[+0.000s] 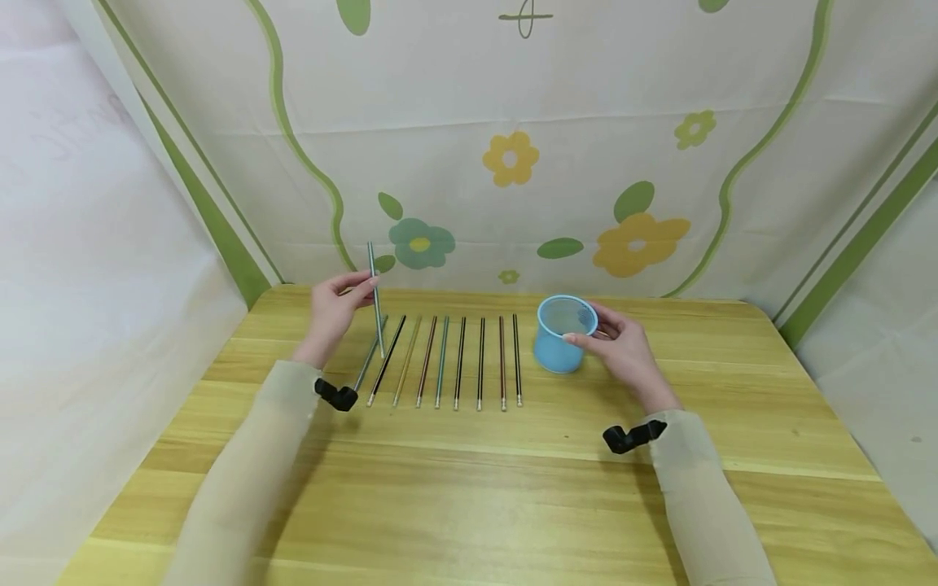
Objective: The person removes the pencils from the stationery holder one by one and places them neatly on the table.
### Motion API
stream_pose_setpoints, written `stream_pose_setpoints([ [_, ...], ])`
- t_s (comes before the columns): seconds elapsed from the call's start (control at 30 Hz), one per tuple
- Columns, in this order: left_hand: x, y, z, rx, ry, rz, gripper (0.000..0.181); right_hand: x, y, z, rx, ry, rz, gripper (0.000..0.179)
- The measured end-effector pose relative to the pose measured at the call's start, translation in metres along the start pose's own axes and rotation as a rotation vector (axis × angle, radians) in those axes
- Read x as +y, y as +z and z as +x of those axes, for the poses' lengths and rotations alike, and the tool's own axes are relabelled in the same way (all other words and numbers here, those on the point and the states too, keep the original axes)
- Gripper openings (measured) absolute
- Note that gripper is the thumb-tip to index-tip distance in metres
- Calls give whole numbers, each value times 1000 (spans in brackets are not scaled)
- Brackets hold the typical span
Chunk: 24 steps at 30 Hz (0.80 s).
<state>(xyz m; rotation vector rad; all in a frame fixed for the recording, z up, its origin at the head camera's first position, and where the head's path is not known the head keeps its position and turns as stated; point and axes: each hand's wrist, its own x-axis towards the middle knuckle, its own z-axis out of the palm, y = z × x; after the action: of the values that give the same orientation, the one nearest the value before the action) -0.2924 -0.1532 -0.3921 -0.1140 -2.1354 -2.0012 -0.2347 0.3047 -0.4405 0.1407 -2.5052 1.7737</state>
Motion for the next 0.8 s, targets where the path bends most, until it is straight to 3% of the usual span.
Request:
stream_pose_setpoints([
  [0.37, -17, -45, -6, -36, -85, 179, 35, 0, 0, 0, -5, 9, 19, 77],
  [0.8, -30, -69, -5, -93, -236, 251, 31, 0, 0, 0, -10, -4, 24, 76],
])
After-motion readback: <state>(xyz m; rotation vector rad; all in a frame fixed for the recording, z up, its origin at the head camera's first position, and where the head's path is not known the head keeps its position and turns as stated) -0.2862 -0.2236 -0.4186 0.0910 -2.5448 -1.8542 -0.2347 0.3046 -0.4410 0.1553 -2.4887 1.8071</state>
